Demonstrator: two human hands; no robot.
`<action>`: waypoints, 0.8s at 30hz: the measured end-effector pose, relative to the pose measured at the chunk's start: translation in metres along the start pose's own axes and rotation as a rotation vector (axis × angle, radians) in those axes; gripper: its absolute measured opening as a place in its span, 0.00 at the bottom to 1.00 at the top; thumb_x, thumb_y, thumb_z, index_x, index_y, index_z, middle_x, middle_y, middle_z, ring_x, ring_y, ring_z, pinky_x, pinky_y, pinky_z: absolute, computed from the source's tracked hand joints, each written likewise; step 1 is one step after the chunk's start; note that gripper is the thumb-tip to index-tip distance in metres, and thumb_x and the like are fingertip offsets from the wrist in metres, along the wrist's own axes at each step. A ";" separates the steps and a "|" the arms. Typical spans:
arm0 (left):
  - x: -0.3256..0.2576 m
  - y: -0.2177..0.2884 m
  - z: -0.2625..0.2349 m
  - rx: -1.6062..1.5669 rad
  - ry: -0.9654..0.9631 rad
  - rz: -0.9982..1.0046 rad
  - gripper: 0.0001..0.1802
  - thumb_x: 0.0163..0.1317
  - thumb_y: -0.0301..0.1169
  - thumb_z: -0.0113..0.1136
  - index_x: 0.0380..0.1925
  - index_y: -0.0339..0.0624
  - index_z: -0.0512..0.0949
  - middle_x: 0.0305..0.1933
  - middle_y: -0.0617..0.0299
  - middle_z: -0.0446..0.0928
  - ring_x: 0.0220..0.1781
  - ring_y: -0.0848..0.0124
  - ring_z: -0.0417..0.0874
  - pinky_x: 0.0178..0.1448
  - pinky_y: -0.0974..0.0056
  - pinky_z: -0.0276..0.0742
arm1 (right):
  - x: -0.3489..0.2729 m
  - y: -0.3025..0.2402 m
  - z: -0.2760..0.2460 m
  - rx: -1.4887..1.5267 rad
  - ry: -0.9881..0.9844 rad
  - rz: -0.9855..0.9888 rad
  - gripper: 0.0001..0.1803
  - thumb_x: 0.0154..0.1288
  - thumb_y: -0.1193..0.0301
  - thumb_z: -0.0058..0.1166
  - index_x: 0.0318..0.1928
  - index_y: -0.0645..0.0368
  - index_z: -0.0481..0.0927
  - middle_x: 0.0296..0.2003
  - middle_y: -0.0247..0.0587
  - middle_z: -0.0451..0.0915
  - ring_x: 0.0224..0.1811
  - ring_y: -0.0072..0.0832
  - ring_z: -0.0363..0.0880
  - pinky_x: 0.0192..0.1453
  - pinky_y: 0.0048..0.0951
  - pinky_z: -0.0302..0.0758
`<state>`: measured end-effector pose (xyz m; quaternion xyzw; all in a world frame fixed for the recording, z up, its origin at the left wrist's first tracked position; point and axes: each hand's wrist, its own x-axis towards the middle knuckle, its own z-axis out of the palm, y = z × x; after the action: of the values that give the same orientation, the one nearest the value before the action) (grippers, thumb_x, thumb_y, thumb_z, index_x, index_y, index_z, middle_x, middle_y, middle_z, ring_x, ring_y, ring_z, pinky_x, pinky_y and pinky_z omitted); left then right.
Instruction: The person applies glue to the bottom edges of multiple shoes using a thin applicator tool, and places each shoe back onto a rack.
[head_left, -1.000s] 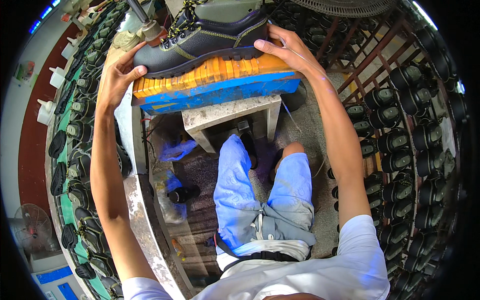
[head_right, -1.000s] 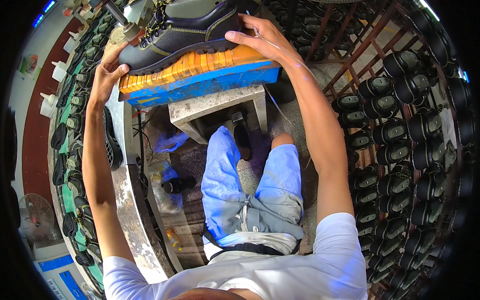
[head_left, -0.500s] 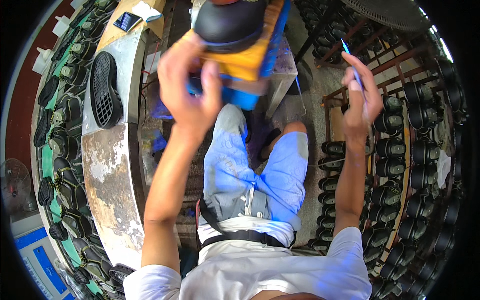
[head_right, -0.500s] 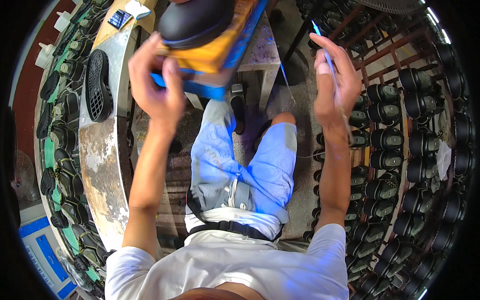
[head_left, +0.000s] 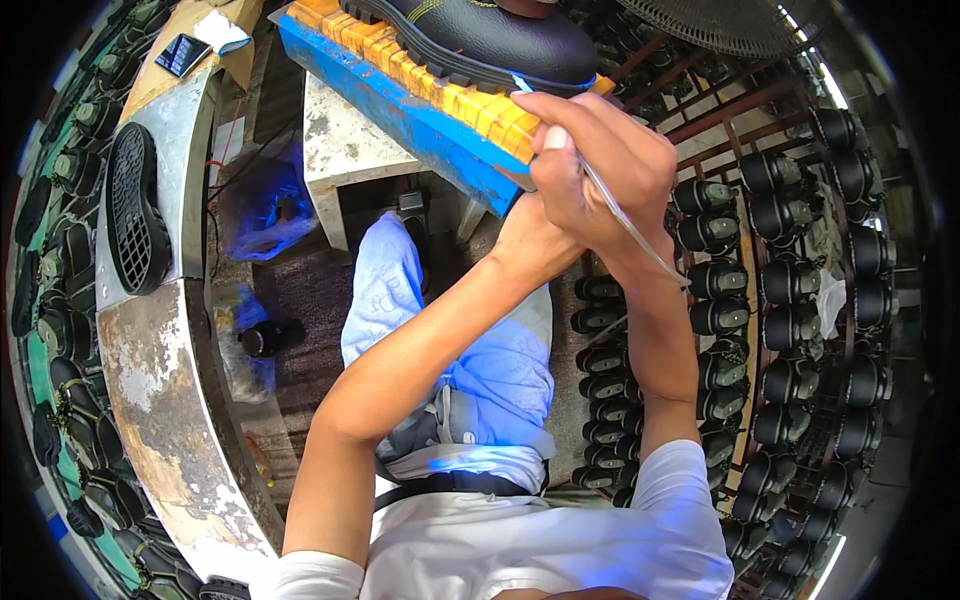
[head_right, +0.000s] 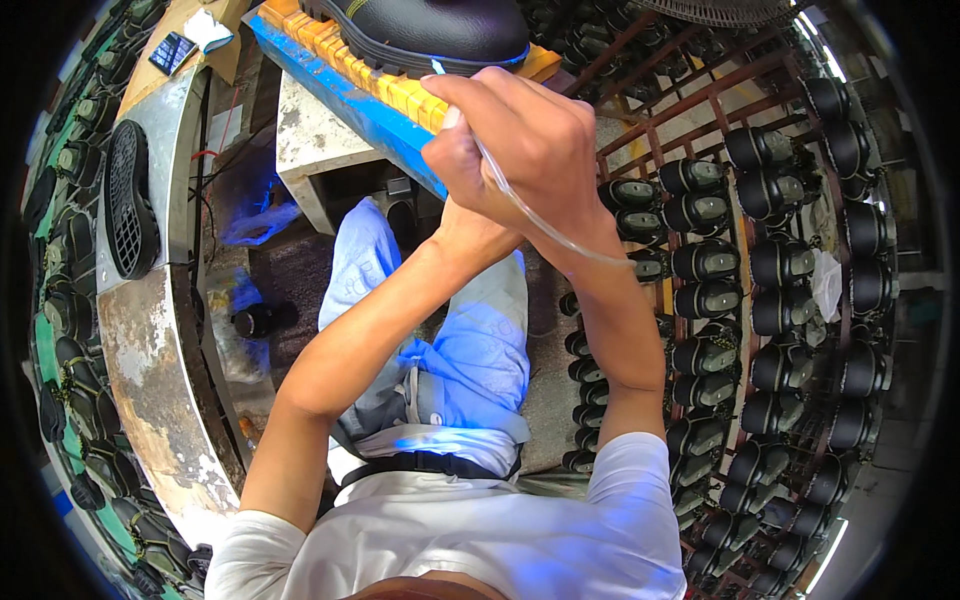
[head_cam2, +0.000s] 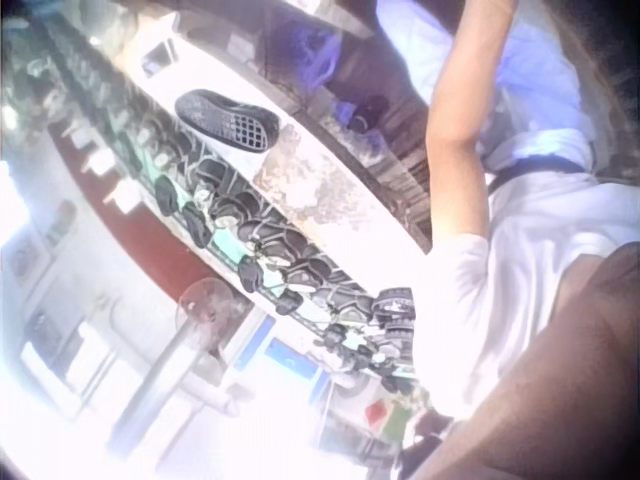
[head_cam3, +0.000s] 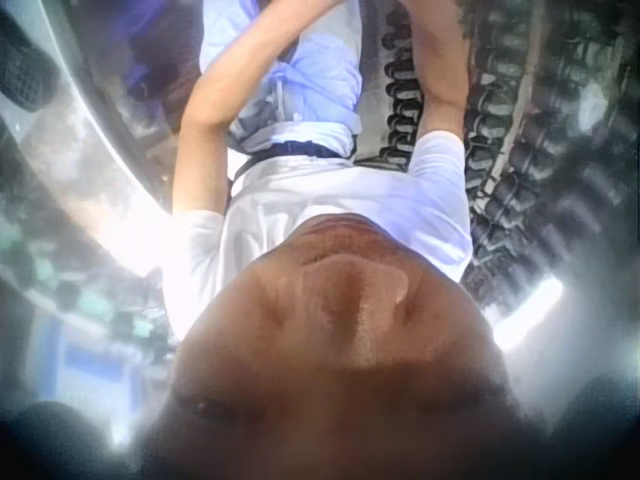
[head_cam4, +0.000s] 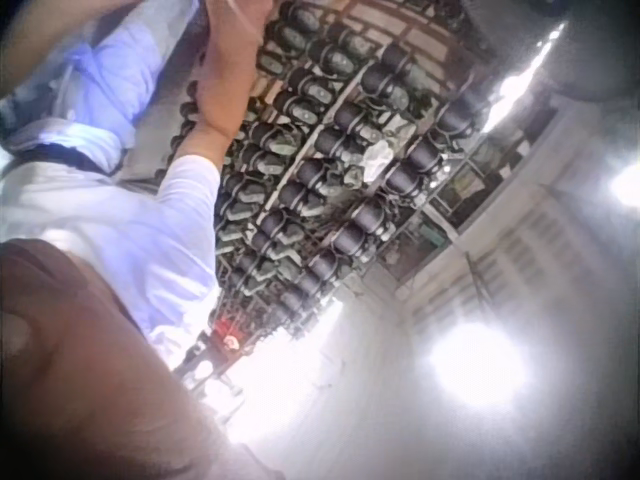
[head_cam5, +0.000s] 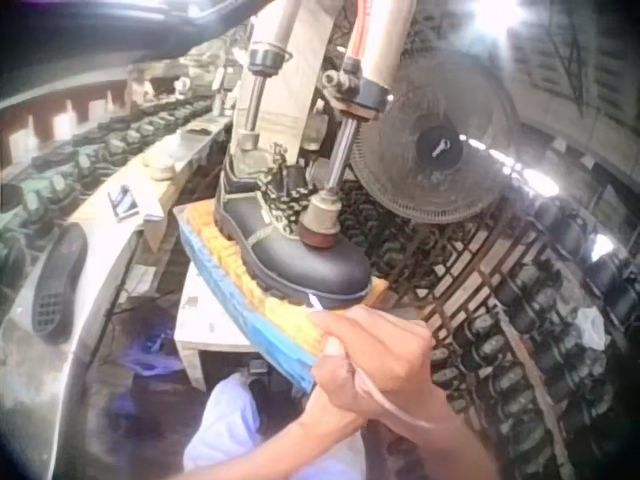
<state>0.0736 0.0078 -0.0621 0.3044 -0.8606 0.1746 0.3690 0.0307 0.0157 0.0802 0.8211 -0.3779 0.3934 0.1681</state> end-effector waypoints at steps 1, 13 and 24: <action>-0.001 0.000 0.003 -0.003 0.025 0.010 0.27 0.71 0.36 0.54 0.69 0.45 0.72 0.73 0.59 0.70 0.78 0.63 0.68 0.79 0.56 0.66 | 0.001 0.002 0.001 -0.019 -0.005 -0.003 0.17 0.57 0.78 0.52 0.45 0.64 0.89 0.26 0.42 0.81 0.26 0.32 0.83 0.32 0.31 0.80; -0.036 -0.065 -0.106 -0.326 0.257 -0.132 0.23 0.50 0.27 0.70 0.49 0.37 0.85 0.58 0.53 0.85 0.57 0.57 0.84 0.64 0.53 0.78 | -0.005 -0.010 -0.019 0.249 -0.027 0.085 0.14 0.63 0.80 0.53 0.45 0.65 0.89 0.24 0.38 0.81 0.23 0.27 0.82 0.28 0.27 0.78; -0.087 -0.192 -0.135 -0.293 0.578 -0.456 0.11 0.75 0.30 0.57 0.45 0.31 0.81 0.47 0.52 0.85 0.60 0.55 0.84 0.71 0.52 0.74 | 0.024 -0.018 0.101 0.490 0.237 -0.019 0.12 0.64 0.77 0.54 0.44 0.63 0.88 0.26 0.41 0.82 0.25 0.33 0.84 0.30 0.31 0.79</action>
<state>0.3174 -0.0317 -0.0216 0.3701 -0.6473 0.0420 0.6650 0.1067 -0.0419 0.0352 0.7891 -0.2413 0.5647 0.0114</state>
